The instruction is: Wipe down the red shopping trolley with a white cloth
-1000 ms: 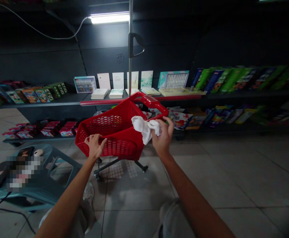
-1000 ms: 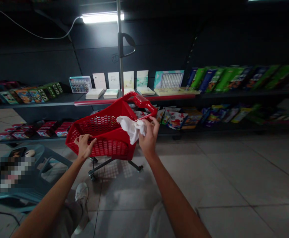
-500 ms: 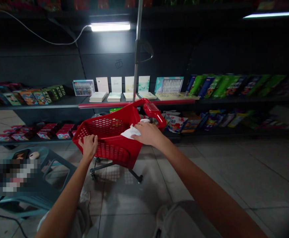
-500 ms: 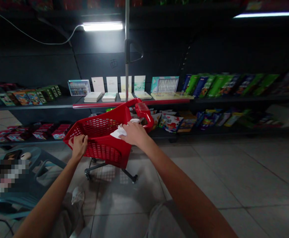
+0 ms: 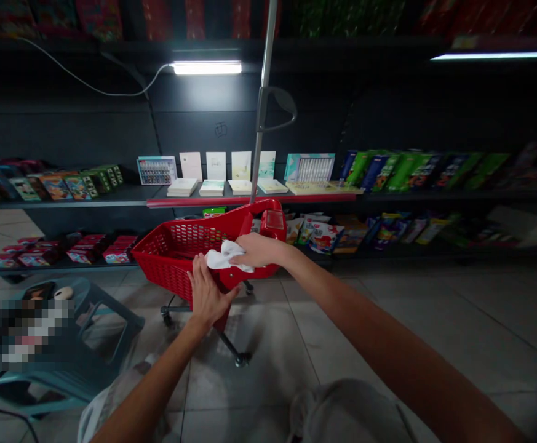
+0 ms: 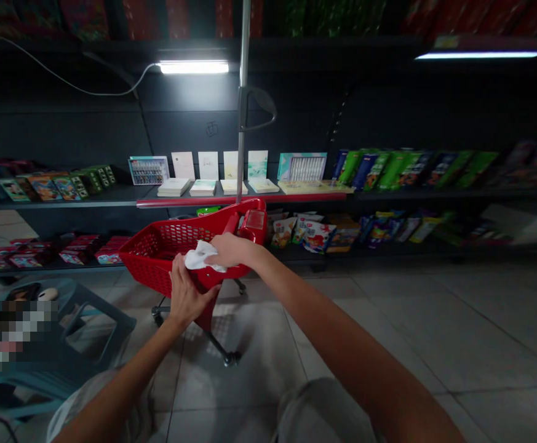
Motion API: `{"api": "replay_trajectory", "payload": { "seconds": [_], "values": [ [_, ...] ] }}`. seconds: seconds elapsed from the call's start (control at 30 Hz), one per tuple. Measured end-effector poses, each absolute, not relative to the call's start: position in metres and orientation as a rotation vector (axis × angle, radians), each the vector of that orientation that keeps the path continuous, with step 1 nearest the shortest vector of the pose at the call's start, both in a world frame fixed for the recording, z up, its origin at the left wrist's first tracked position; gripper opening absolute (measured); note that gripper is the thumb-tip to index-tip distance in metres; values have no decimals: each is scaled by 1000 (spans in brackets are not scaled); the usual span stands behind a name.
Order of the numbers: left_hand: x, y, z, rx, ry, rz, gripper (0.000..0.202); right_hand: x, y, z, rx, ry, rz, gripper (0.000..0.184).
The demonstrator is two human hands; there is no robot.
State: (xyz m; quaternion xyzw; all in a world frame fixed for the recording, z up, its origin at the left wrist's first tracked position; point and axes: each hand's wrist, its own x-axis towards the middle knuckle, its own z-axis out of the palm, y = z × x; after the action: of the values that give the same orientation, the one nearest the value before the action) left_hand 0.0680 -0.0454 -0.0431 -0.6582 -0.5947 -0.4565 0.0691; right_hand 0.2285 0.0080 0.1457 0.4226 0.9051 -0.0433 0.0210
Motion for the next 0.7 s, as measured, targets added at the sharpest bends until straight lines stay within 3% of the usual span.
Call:
{"api": "replay_trajectory", "payload": {
  "seconds": [0.17,0.53,0.7],
  "values": [
    [57,-46,-34,-2005,-1756,-1443,127,212,37,144,1242,2698,80,27],
    [36,-54,-32,-2053,-1660,-1538,96,191,105,135,1328,2614,154,35],
    [30,-55,-33,-2043,-1656,-1551,95,199,132,143,1524,2636,132,20]
  ]
}}
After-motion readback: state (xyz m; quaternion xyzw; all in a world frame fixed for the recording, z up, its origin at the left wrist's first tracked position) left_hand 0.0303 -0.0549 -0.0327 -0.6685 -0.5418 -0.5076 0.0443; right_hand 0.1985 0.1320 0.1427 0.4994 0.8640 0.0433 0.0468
